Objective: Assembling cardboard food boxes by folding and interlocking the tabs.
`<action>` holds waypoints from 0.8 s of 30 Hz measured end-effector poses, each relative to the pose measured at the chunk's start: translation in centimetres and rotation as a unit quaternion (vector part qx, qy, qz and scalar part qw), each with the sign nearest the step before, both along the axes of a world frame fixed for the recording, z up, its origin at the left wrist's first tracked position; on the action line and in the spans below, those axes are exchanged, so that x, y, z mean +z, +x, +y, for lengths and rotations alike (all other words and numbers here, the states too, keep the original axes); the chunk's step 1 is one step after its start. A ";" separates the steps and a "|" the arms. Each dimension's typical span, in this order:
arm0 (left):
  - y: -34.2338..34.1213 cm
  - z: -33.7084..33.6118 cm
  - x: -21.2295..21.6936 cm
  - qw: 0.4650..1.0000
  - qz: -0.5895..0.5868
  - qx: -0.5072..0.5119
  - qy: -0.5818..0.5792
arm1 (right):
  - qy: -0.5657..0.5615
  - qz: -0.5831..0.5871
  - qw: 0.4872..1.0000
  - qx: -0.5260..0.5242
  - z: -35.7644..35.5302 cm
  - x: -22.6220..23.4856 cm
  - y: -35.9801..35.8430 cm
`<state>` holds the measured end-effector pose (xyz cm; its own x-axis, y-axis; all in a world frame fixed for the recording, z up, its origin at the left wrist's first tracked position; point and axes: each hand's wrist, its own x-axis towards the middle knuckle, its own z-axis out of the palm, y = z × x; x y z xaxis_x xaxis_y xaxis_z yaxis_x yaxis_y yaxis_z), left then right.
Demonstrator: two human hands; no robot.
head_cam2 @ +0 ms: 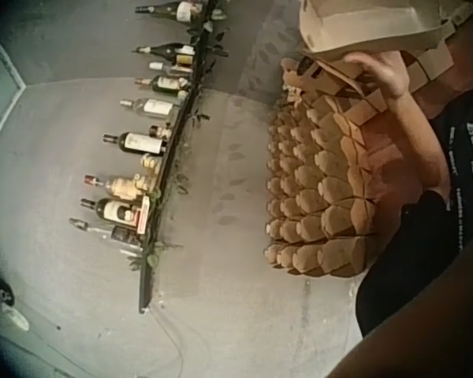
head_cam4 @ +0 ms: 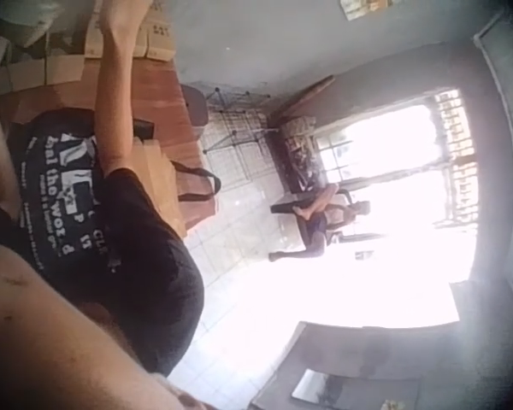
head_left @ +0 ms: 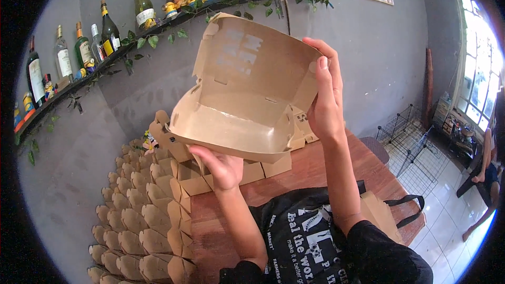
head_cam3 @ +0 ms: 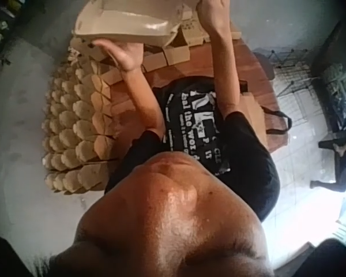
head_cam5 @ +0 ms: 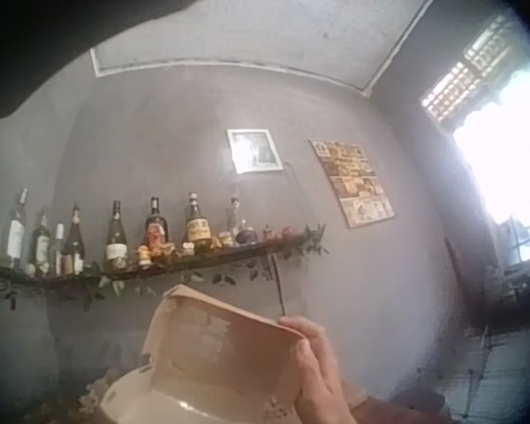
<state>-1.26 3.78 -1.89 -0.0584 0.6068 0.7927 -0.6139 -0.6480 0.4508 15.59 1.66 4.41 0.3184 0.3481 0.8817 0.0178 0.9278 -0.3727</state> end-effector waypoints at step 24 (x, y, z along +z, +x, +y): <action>-1.0 -0.8 0.5 0.999 0.020 -0.029 0.001 | 0.051 -0.244 0.958 0.140 -1.9 -0.3 -1.5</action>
